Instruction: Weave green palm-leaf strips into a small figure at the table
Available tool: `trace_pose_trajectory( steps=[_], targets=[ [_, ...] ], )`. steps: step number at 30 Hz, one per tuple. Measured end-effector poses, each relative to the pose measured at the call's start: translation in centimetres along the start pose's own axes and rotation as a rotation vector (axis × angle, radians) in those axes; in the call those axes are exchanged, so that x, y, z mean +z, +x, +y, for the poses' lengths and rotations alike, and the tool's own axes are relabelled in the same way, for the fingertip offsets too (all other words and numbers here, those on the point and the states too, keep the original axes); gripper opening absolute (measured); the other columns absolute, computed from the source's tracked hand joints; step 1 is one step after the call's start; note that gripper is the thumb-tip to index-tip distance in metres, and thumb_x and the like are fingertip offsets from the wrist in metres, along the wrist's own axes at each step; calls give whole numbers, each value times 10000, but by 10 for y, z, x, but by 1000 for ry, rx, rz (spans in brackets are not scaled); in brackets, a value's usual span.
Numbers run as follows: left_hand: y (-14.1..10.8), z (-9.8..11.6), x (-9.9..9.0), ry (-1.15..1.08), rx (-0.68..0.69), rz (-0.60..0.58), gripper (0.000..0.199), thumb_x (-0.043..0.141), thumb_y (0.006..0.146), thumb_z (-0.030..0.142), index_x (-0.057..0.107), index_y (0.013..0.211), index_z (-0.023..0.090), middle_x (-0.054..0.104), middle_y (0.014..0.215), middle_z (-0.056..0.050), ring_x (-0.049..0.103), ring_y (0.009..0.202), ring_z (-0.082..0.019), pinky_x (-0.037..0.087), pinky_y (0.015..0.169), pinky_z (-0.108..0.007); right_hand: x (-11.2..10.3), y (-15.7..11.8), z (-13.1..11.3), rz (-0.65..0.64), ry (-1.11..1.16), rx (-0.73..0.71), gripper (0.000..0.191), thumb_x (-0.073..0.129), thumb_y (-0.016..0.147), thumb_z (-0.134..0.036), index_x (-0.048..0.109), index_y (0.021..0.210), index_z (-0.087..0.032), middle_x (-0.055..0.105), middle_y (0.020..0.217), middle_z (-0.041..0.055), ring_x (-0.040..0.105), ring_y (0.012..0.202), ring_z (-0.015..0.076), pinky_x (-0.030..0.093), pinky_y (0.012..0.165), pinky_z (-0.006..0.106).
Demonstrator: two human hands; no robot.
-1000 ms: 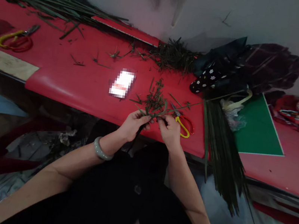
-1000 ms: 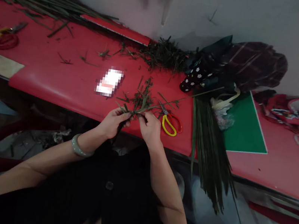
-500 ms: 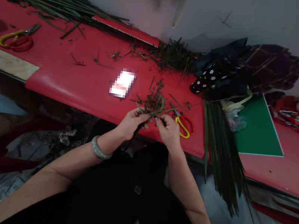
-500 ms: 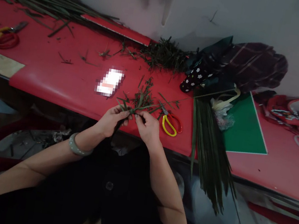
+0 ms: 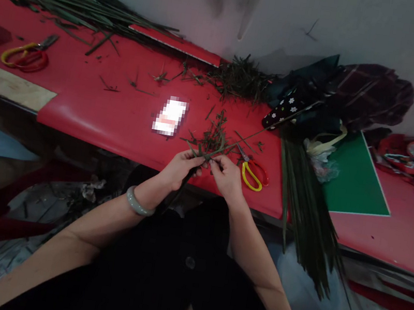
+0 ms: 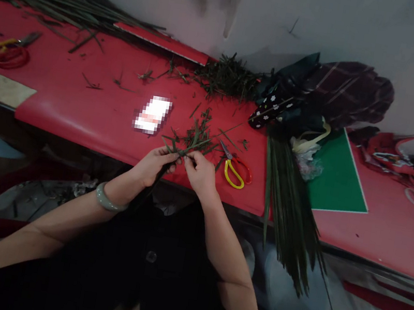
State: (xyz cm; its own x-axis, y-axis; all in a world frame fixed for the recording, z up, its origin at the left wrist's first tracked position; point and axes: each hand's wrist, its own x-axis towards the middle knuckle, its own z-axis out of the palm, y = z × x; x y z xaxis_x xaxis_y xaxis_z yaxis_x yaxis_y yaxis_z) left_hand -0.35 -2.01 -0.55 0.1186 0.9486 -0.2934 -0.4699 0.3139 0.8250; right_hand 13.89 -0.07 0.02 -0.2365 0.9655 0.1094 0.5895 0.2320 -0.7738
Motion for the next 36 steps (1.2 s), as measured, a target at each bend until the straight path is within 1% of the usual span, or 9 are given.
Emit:
trace_pose_trajectory(
  steps=[5, 9, 14, 17, 20, 23, 26, 29, 36],
  targets=[
    [11, -6, -5, -28, -44, 18, 122, 612, 671, 189, 606, 775, 125, 598, 629, 2, 491, 438, -37, 382, 452, -178, 12, 11, 8, 50, -79, 30, 168, 463, 771, -308, 600, 808, -217, 651, 715, 0, 591, 653, 147, 430, 610, 254],
    [23, -12, -13, -51, -5, 54, 130, 633, 650, 207, 602, 743, 120, 595, 630, 2, 497, 461, -38, 381, 465, -172, 20, 17, 15, 56, -83, -41, 188, 457, 785, -313, 602, 852, -212, 648, 799, 19, 594, 732, 156, 448, 675, 269],
    [33, -22, -18, -72, 45, 121, 209, 660, 611, 240, 586, 769, 125, 600, 655, 6, 486, 477, -35, 348, 455, -165, 21, 16, 10, 183, -123, -107, 230, 434, 816, -315, 609, 902, -192, 621, 907, 50, 583, 778, 147, 452, 696, 256],
    [40, -32, -17, -52, 119, 177, 205, 657, 594, 231, 568, 747, 126, 586, 633, 19, 500, 502, -44, 377, 501, -176, 22, 20, 5, 115, -237, -137, 239, 426, 829, -299, 615, 945, -210, 632, 934, 48, 583, 852, 163, 440, 738, 265],
    [47, -43, -18, 3, 229, 208, 167, 634, 609, 216, 557, 730, 132, 568, 607, 31, 511, 535, -56, 416, 573, -200, 26, 27, 3, 33, -350, -84, 231, 451, 818, -284, 610, 975, -226, 641, 976, 50, 586, 871, 183, 434, 750, 287],
    [53, -49, -21, 79, 334, 209, 152, 604, 640, 204, 566, 770, 135, 584, 662, 20, 528, 590, -67, 438, 636, -225, 30, 33, 4, 15, -404, -27, 213, 452, 817, -281, 605, 958, -236, 657, 945, 47, 595, 838, 191, 433, 718, 298],
    [55, -52, -23, 159, 409, 253, 148, 580, 668, 196, 571, 804, 137, 601, 725, 3, 544, 643, -76, 444, 669, -234, 34, 36, 5, 25, -423, 8, 203, 458, 815, -298, 594, 953, -237, 666, 899, 47, 602, 791, 194, 429, 678, 299],
    [56, -54, -23, 226, 450, 294, 131, 560, 696, 213, 565, 803, 137, 598, 739, -6, 547, 671, -83, 448, 682, -242, 34, 38, 5, 29, -425, 25, 196, 470, 808, -314, 597, 936, -235, 670, 889, 51, 606, 776, 195, 424, 663, 298],
    [55, -56, -22, 298, 461, 327, 91, 543, 707, 224, 543, 751, 144, 565, 687, 9, 527, 653, -89, 449, 659, -244, 31, 42, 4, -9, -436, 53, 178, 496, 775, -312, 614, 889, -241, 677, 862, 44, 609, 764, 205, 425, 655, 310]
  ],
)
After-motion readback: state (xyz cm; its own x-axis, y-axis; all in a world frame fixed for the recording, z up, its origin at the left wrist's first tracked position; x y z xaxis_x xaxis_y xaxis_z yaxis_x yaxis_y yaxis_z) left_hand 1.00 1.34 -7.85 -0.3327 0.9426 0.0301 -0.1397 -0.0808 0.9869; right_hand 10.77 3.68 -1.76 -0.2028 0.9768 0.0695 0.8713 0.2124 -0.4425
